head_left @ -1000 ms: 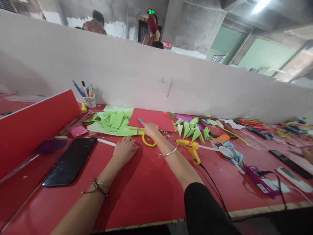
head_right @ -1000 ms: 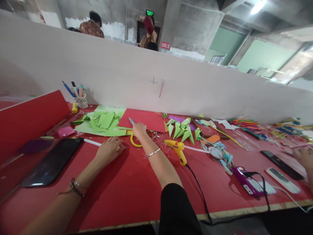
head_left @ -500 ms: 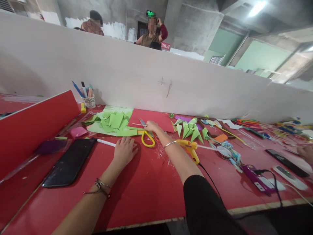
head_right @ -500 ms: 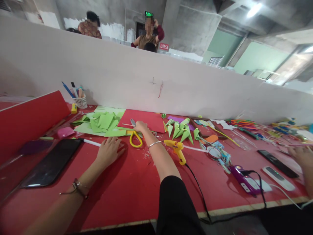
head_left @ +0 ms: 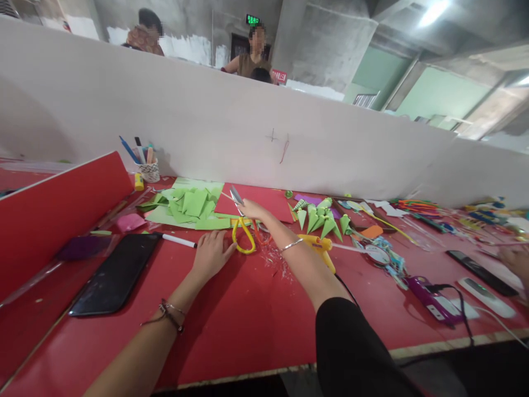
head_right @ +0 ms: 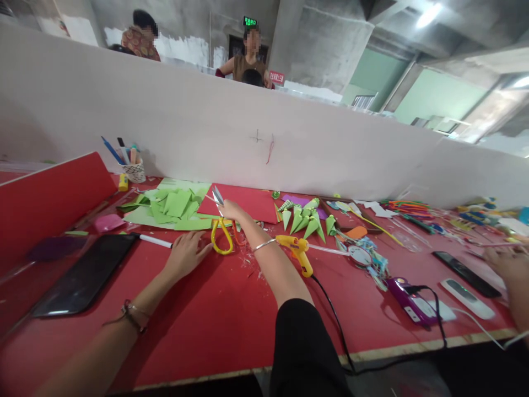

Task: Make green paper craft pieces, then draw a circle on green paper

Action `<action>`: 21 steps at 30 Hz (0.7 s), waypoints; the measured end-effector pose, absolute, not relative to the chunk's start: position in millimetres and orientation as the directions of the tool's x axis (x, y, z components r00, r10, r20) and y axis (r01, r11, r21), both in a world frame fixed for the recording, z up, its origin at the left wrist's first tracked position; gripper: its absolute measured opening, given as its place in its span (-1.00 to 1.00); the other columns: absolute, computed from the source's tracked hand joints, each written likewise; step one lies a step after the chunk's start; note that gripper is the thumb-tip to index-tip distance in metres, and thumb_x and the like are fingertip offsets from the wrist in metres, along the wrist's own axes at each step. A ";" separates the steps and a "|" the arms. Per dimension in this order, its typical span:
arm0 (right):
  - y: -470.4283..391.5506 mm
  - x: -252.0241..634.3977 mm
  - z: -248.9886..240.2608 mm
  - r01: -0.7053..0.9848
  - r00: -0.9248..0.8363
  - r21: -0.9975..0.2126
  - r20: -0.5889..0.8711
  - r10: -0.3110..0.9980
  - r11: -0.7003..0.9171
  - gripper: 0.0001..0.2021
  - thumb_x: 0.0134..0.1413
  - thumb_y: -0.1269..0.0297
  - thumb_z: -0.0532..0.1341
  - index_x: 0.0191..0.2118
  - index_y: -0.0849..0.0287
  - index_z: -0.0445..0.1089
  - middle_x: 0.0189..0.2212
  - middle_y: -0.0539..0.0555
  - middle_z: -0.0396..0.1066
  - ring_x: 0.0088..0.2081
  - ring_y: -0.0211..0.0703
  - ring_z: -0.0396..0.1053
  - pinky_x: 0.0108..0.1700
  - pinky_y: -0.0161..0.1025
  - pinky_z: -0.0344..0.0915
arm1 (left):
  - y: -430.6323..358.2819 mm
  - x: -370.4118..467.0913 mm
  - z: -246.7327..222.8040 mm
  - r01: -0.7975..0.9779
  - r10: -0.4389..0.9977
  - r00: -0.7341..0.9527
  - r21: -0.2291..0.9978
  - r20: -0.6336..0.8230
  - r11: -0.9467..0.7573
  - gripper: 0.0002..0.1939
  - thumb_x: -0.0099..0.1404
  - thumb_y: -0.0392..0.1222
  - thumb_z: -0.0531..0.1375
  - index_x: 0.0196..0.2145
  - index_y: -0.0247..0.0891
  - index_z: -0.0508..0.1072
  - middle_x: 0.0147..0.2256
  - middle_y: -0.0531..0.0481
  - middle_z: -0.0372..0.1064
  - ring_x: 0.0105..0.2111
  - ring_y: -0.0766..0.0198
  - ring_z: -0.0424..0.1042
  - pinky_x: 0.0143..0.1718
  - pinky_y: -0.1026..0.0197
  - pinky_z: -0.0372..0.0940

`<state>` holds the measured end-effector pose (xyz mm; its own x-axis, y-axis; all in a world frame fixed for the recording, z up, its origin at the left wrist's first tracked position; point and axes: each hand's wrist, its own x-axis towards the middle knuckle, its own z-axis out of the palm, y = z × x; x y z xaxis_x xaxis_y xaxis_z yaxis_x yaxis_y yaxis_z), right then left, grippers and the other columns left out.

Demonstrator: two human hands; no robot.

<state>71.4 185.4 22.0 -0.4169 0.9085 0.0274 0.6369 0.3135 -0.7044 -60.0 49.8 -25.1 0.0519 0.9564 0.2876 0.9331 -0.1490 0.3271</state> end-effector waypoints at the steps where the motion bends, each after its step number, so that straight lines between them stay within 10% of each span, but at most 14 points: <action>1: 183.4 70.1 23.2 0.641 -0.408 -0.699 0.040 0.912 0.318 -0.74 0.13 0.23 0.06 -0.12 0.27 0.25 -0.20 0.10 0.31 -0.22 -0.15 0.32 -0.21 -0.13 0.29 | 51.3 -61.2 -26.1 0.930 0.960 0.035 0.343 0.277 -0.133 -0.63 0.21 0.02 -0.02 -0.12 -0.25 0.32 -0.11 -0.14 0.30 -0.08 0.08 0.21 -0.03 -0.01 -0.02; 12: 148.4 59.2 44.7 0.511 -0.326 -0.769 0.241 0.914 0.384 -0.87 0.10 0.28 -0.02 -0.44 0.16 0.10 -0.53 -0.05 0.20 -0.48 -0.26 0.19 -0.41 -0.35 0.07 | 63.2 -72.3 -26.5 0.855 0.969 -0.072 0.514 0.234 -0.060 -0.75 0.19 -0.06 -0.02 -0.43 -0.24 0.35 -0.33 -0.07 0.39 -0.18 0.09 0.26 -0.15 0.06 0.01; 21: 144.8 61.4 35.0 0.311 -0.213 -0.915 0.197 0.957 0.258 -0.83 0.08 0.31 -0.01 -0.51 0.16 0.07 -0.58 -0.09 0.12 -0.51 -0.33 0.14 -0.46 -0.40 0.05 | 69.2 -97.7 -9.7 0.655 0.987 -0.059 0.752 0.150 -0.075 -0.66 0.19 0.04 -0.08 -0.58 -0.22 0.22 -0.68 0.09 0.26 -0.63 0.32 0.23 -0.56 0.31 0.03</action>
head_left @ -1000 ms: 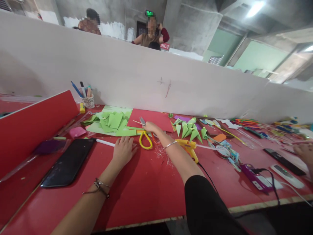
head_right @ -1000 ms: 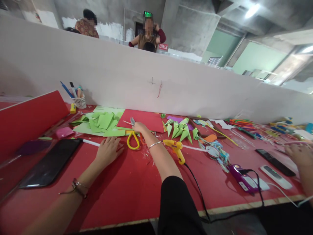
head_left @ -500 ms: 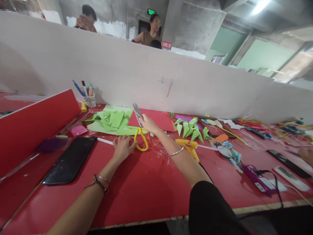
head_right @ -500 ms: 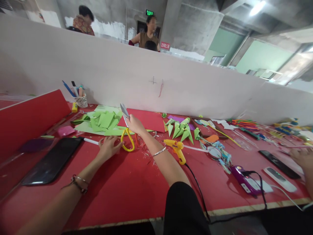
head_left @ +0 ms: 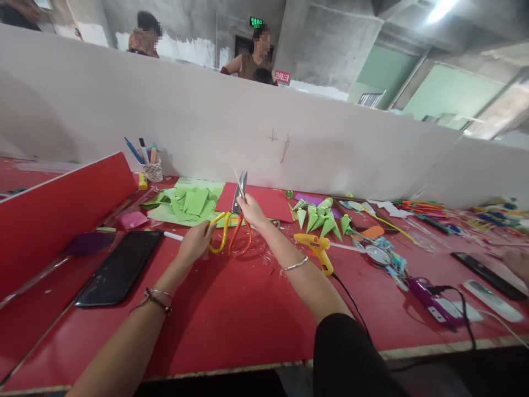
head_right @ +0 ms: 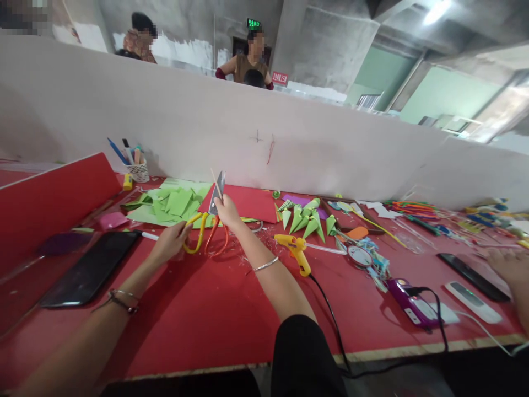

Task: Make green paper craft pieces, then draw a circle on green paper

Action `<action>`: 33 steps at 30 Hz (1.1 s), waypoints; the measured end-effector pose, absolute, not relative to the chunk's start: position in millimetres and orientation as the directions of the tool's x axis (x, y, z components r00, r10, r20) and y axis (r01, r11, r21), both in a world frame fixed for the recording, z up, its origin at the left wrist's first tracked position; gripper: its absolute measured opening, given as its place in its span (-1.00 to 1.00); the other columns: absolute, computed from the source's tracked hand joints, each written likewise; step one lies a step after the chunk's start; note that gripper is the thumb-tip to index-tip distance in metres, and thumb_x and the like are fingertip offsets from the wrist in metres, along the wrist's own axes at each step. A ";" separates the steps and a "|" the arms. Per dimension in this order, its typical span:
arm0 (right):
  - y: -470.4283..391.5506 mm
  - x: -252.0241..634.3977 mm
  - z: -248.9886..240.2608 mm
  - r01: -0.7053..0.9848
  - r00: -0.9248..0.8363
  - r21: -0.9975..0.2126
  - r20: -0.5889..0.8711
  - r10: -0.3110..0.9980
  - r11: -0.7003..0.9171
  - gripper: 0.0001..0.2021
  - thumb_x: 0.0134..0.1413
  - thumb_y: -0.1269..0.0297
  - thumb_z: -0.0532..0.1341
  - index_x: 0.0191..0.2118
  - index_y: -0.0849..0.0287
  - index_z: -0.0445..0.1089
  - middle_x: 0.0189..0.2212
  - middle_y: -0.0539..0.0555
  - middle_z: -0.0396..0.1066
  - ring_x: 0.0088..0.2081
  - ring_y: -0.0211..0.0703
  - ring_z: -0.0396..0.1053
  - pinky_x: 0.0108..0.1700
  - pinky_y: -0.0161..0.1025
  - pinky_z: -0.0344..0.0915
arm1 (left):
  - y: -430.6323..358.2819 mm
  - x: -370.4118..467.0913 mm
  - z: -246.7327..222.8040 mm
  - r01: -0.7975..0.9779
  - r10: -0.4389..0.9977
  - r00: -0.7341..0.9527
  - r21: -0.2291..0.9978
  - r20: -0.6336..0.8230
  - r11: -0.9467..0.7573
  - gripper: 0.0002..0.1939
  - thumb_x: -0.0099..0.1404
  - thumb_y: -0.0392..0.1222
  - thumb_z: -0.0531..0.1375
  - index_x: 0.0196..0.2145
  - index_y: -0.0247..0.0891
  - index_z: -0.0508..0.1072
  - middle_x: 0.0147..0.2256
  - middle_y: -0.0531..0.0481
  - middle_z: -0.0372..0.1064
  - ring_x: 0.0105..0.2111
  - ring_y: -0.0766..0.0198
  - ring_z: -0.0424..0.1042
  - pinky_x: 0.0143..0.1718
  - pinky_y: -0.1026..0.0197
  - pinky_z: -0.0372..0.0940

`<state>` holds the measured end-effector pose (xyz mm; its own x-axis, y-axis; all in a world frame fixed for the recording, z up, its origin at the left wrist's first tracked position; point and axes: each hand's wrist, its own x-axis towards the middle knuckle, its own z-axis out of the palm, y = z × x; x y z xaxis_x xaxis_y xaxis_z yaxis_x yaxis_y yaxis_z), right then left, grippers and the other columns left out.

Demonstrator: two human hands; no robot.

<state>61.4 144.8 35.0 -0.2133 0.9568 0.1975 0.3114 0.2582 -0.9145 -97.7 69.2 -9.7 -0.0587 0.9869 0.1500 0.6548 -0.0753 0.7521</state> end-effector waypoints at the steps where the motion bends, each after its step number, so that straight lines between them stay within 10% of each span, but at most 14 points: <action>1: 143.7 60.9 32.2 0.290 -0.214 -0.926 0.183 0.960 0.241 -0.83 0.07 0.32 0.00 -0.52 0.17 0.08 -0.59 -0.10 0.11 -0.52 -0.34 0.13 -0.47 -0.40 0.05 | 69.5 -99.6 -8.2 0.618 0.991 -0.032 0.782 0.129 -0.082 -0.66 0.18 0.04 -0.05 -0.59 -0.22 0.22 -0.70 0.10 0.25 -0.65 0.33 0.23 -0.57 0.31 0.03; 13: 136.0 55.8 22.3 0.051 -0.414 -0.998 -0.044 0.909 -0.025 -0.90 0.05 0.27 -0.01 -0.38 0.18 0.14 -0.53 -0.08 0.20 -0.67 -0.47 -0.03 -0.62 -0.48 -0.04 | 43.3 -107.5 26.6 -0.013 0.992 -0.084 0.996 0.089 -0.091 -0.64 0.11 0.03 0.07 -0.65 -0.22 0.07 -0.80 0.28 -0.22 -0.81 0.52 -0.19 -0.76 0.39 -0.10; 20: 126.7 60.9 -7.7 0.152 -0.498 -0.985 -0.145 0.855 -0.079 -0.79 -0.16 0.54 0.06 -0.32 0.20 0.23 -0.56 -0.09 0.23 -0.63 -0.43 0.09 -0.57 -0.47 0.07 | 19.3 -141.6 75.0 -0.138 0.952 -0.202 0.955 0.232 -0.262 -0.71 0.17 -0.23 0.10 -0.66 -0.28 0.15 -0.79 0.23 -0.10 -0.80 0.57 -0.15 -0.79 0.45 -0.13; 33: 119.7 47.5 -17.7 0.137 -0.483 -0.987 -0.139 0.865 -0.082 -0.68 -0.06 0.53 0.05 -0.12 0.20 0.20 -0.44 -0.03 0.25 -0.45 -0.41 0.30 -0.32 -0.41 0.27 | 10.3 -159.6 33.7 -0.562 0.994 -0.051 0.825 -0.101 0.055 -0.65 0.28 -0.25 -0.06 -0.65 -0.29 0.18 -0.84 0.23 -0.20 -0.81 0.54 -0.28 -0.81 0.50 -0.13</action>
<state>47.5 119.7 -17.7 -0.4826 0.8648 -0.1387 0.1375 -0.0816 -0.9871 -159.6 10.3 33.7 -0.0510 0.9936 -0.1010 -0.5617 0.0551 0.8255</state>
